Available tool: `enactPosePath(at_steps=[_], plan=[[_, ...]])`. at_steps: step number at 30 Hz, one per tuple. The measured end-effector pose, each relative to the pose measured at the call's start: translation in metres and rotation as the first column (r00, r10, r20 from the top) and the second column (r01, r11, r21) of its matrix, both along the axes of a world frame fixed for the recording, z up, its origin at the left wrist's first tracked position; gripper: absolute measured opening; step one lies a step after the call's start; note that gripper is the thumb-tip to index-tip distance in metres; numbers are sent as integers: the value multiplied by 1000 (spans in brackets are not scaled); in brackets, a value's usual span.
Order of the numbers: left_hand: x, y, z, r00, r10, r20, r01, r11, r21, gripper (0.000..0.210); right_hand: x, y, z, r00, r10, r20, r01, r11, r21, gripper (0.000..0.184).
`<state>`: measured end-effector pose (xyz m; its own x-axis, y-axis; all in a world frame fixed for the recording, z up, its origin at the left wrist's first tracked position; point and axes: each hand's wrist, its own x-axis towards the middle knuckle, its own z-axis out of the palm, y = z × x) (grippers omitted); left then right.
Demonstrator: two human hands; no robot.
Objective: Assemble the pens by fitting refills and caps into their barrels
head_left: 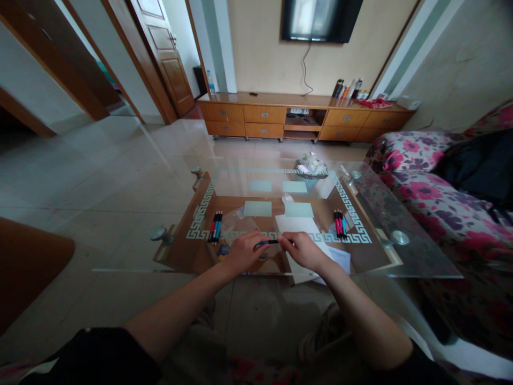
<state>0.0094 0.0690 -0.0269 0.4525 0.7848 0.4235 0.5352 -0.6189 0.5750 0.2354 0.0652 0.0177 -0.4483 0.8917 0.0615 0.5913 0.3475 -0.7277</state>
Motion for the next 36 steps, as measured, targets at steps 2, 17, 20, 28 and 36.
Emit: enactPosePath(at_steps=[2,17,20,28,36], plan=[[0,0,0,1000,-4,4,4,1000,-6,23,0,1,1,1000,3,20,-2,1000,-19,48],[0,1,4,999,29,-19,-31,996,-79,22,15,8,6,994,-99,-36,97,994,-55,55],[0,1,4,999,28,-29,-30,998,-60,23,15,8,6,994,-97,-47,90,986,-137,61],[0,-1,4,992,41,-122,-29,994,102,24,14,6,3,981,-148,-129,89,921,-379,64],[1,-1,-1,986,-145,-79,139,987,-76,42,22,17,-5,953,-282,-112,252,942,-224,54]])
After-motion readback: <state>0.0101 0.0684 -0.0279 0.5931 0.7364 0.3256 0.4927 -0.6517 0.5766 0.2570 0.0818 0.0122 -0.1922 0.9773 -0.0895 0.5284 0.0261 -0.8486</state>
